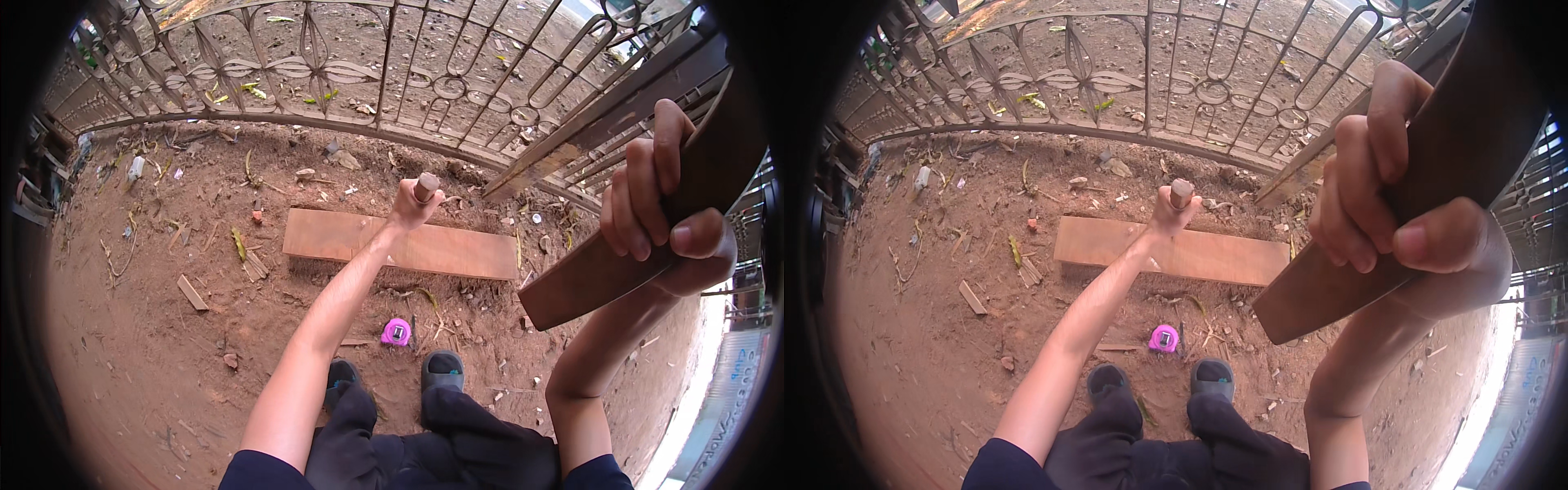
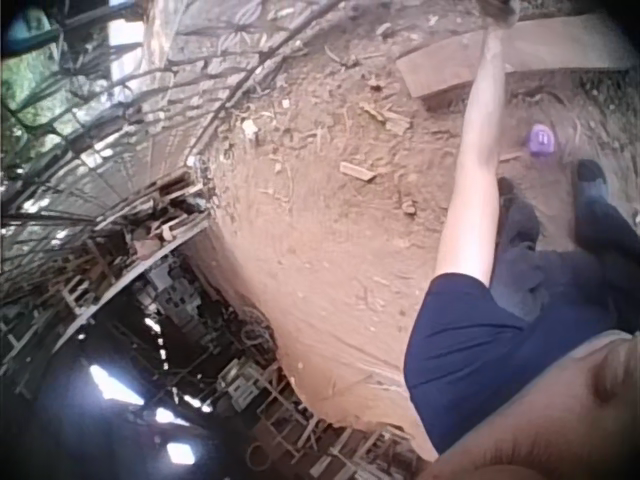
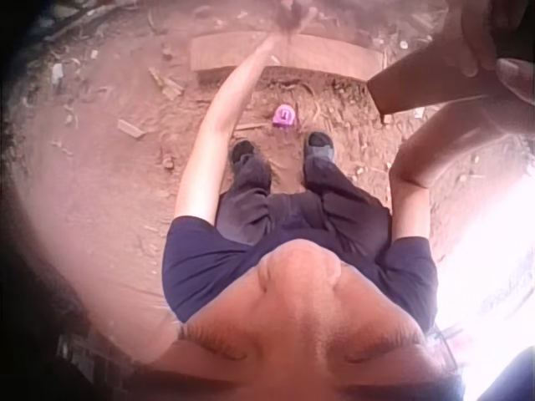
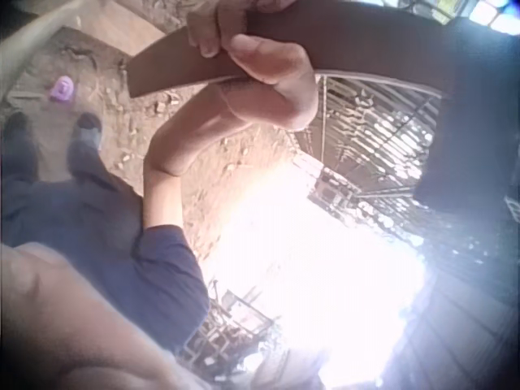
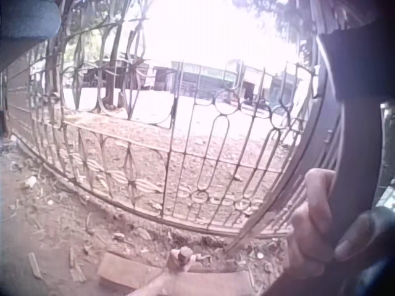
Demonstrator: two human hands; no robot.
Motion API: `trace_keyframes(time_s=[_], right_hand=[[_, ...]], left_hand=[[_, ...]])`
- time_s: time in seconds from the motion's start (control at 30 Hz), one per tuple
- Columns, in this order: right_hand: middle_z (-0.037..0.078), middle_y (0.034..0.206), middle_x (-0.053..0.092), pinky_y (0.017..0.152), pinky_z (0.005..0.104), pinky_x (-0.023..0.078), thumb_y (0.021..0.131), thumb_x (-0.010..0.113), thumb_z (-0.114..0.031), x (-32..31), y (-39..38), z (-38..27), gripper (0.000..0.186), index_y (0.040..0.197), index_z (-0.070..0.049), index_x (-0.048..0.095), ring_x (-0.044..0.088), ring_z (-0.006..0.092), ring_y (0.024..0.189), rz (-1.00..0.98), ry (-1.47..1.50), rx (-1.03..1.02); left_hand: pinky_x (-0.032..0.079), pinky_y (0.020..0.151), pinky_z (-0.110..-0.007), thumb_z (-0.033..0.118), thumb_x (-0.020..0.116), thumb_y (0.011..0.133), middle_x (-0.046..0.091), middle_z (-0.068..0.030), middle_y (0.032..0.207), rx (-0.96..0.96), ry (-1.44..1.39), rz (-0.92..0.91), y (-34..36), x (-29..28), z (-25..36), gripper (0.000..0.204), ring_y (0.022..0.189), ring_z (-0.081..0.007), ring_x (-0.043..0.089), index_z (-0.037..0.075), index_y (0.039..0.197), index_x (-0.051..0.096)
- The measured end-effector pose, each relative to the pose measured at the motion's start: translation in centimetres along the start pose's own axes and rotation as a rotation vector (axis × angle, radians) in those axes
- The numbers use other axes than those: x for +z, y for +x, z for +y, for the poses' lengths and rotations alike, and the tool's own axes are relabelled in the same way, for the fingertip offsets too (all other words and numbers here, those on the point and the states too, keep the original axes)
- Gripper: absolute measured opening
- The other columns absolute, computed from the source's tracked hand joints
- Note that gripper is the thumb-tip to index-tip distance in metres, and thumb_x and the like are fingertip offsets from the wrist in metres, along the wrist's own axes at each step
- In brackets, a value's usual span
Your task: The person marks a piece of wood with a measuring tape and a small tool, then uses an axe and a chisel to carve a notch into the wood while it sits on the ground.
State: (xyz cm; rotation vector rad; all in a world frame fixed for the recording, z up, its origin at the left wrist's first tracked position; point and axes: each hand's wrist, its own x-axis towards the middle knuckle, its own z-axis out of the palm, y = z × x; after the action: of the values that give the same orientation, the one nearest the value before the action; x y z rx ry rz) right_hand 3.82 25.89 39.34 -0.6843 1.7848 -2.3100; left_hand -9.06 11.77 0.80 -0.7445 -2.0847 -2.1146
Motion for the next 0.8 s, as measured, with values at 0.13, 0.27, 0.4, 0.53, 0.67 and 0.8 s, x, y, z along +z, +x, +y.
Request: trace_keyframes(time_s=[0.13,0.27,0.4,0.53,0.67,0.8], right_hand=[[0.007,0.057,0.047,0.043,0.0294,0.042,0.057,0.059,-0.002,-0.5,-2.2,8.9,0.028,0.082,-0.002,0.046,0.048,0.0172,0.045,0.202,0.109,0.238],[0.006,0.058,0.043,0.044,0.0318,0.040,0.063,0.055,-0.002,-1.0,-5.8,19.6,0.015,0.076,-0.002,0.047,0.043,0.0158,0.045,0.392,0.196,0.867],[0.006,0.058,0.042,0.044,0.0315,0.039,0.066,0.052,0.000,-0.9,-7.0,18.1,0.013,0.077,-0.001,0.046,0.043,0.0161,0.045,0.364,0.331,0.678],[0.005,0.058,0.047,0.042,0.0299,0.038,0.069,0.056,-0.002,-2.7,-10.1,20.6,0.011,0.078,-0.002,0.048,0.046,0.0142,0.044,0.464,-0.069,0.644],[0.003,0.057,0.050,0.043,0.0288,0.038,0.073,0.058,-0.006,-5.9,-15.0,27.4,0.010,0.080,-0.003,0.051,0.048,0.0116,0.045,0.474,-0.298,0.723],[0.004,0.058,0.053,0.044,0.0287,0.039,0.075,0.058,-0.008,-5.9,-19.1,34.6,0.008,0.080,-0.003,0.053,0.051,0.0122,0.046,0.430,-0.221,0.846]], left_hand=[[0.041,0.045,-0.030,0.013,0.068,0.082,0.057,-0.0009,0.054,-0.028,0.009,-0.014,-0.4,0.0,1.1,0.024,0.050,-0.0086,0.053,0.005,0.063,0.055],[0.040,0.046,-0.030,0.012,0.068,0.082,0.055,0.0004,0.054,0.011,-0.012,0.045,-0.2,-0.1,0.2,0.025,0.051,-0.0067,0.050,0.004,0.063,0.054],[0.040,0.047,-0.030,0.011,0.068,0.082,0.054,0.0014,0.055,-0.016,-0.018,0.024,0.5,-0.2,0.4,0.025,0.053,-0.0055,0.049,0.004,0.063,0.053],[0.041,0.048,-0.030,0.010,0.069,0.082,0.057,0.0002,0.057,-0.063,-0.029,0.023,-0.4,0.1,1.0,0.025,0.053,-0.0071,0.052,0.004,0.063,0.054],[0.042,0.048,-0.030,0.010,0.069,0.082,0.059,-0.0003,0.058,-0.125,-0.062,0.017,0.2,1.0,1.3,0.026,0.052,-0.0085,0.054,0.004,0.062,0.055],[0.041,0.047,-0.031,0.010,0.069,0.082,0.056,0.0010,0.055,-0.155,-0.098,0.032,0.5,-0.2,-2.3,0.028,0.050,-0.0070,0.052,0.005,0.060,0.053]])
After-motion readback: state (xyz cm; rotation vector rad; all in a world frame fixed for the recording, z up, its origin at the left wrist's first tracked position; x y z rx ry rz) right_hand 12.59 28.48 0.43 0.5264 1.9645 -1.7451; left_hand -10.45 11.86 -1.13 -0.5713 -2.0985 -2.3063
